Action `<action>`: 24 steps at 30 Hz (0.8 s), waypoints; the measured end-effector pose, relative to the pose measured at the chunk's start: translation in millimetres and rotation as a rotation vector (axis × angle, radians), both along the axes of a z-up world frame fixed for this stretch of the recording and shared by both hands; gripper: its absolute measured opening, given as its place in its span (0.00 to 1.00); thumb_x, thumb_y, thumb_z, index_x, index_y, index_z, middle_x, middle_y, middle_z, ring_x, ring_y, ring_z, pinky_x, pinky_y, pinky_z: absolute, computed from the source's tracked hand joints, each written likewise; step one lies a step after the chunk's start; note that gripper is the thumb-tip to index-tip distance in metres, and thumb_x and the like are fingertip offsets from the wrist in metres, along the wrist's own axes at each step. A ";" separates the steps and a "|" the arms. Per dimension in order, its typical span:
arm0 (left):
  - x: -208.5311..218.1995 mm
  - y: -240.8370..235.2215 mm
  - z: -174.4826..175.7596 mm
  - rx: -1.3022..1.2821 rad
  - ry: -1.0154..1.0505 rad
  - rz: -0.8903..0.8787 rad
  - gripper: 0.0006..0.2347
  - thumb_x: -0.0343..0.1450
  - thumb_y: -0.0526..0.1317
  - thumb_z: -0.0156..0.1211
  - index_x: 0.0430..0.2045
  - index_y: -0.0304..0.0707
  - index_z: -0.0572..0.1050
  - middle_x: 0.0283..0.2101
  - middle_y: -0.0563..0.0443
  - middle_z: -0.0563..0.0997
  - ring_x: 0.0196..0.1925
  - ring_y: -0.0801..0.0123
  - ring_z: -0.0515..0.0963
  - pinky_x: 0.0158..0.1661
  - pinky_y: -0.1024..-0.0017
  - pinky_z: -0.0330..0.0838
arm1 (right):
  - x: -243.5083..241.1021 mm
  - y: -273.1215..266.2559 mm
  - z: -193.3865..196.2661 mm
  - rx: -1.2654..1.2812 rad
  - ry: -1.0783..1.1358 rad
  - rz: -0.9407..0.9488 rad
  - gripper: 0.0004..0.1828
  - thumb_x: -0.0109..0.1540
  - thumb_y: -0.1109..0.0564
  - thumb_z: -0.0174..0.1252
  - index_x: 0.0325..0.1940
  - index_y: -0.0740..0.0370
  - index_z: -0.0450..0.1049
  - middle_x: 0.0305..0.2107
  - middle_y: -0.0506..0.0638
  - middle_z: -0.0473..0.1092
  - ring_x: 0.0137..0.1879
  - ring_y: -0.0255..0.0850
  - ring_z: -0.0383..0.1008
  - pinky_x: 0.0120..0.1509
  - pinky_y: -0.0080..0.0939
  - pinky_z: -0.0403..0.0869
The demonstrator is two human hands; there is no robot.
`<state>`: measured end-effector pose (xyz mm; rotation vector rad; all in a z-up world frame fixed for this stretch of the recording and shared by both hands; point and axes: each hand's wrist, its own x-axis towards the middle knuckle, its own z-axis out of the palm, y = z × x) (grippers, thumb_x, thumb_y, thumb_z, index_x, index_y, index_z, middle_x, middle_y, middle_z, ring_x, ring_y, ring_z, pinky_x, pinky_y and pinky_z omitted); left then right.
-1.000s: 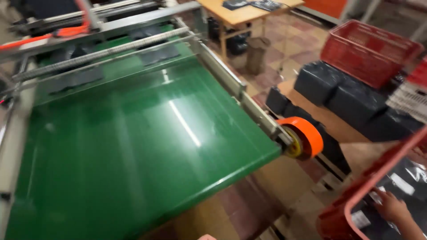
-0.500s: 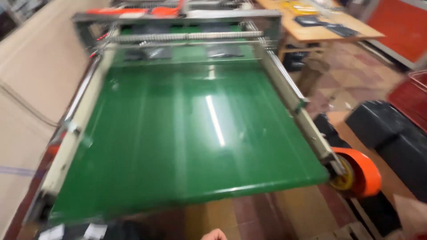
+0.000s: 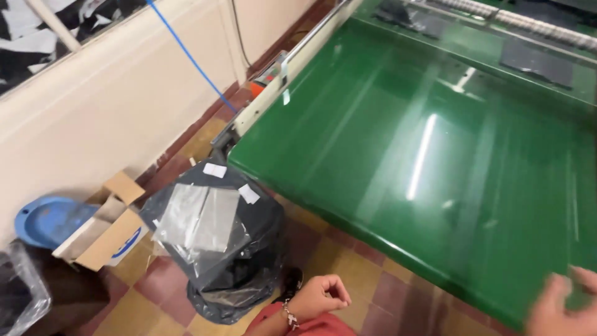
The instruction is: Folding black plastic bags and inserting them into clear plastic sleeves for individual packaging.
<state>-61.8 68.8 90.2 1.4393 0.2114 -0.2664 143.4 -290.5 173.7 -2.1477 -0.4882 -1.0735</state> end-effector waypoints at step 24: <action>50.0 233.4 -140.4 0.514 0.194 0.691 0.08 0.70 0.48 0.58 0.23 0.49 0.76 0.27 0.57 0.82 0.29 0.69 0.81 0.34 0.70 0.70 | 10.4 130.5 -228.8 -0.256 0.238 0.053 0.20 0.57 0.57 0.66 0.48 0.73 0.74 0.49 0.65 0.67 0.56 0.60 0.69 0.66 0.56 0.69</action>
